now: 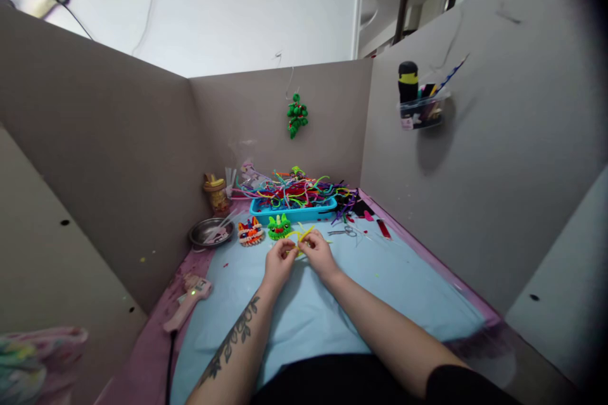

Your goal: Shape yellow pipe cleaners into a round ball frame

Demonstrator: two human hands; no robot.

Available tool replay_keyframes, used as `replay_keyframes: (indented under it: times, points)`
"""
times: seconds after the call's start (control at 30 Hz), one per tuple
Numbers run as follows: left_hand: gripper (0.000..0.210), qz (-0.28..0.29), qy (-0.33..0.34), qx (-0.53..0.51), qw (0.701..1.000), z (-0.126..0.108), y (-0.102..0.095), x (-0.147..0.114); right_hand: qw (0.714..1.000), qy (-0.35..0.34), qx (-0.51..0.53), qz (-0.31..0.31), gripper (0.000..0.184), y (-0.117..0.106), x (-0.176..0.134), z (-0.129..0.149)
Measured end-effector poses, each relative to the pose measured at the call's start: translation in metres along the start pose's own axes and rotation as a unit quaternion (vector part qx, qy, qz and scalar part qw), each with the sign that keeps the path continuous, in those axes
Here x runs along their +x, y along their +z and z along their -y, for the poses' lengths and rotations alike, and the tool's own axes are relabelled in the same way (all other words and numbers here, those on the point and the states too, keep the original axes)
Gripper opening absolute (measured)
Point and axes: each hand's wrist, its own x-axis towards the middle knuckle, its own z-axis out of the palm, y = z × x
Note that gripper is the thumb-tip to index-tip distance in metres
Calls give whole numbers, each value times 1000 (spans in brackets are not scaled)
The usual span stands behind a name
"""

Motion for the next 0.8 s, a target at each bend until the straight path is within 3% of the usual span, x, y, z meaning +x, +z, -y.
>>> replay_keyframes:
  times: [0.17, 0.5, 0.8]
  points:
    - [25, 8, -20, -29, 999, -3, 2, 0, 995, 76, 51, -38, 15, 2, 3, -11]
    - [29, -49, -38, -52, 997, -5, -3, 4, 999, 34, 12, -22, 10, 4, 0, -9]
    - [24, -42, -13, -20, 999, -6, -1, 2, 994, 93, 48, -13, 18, 11, -2, -20]
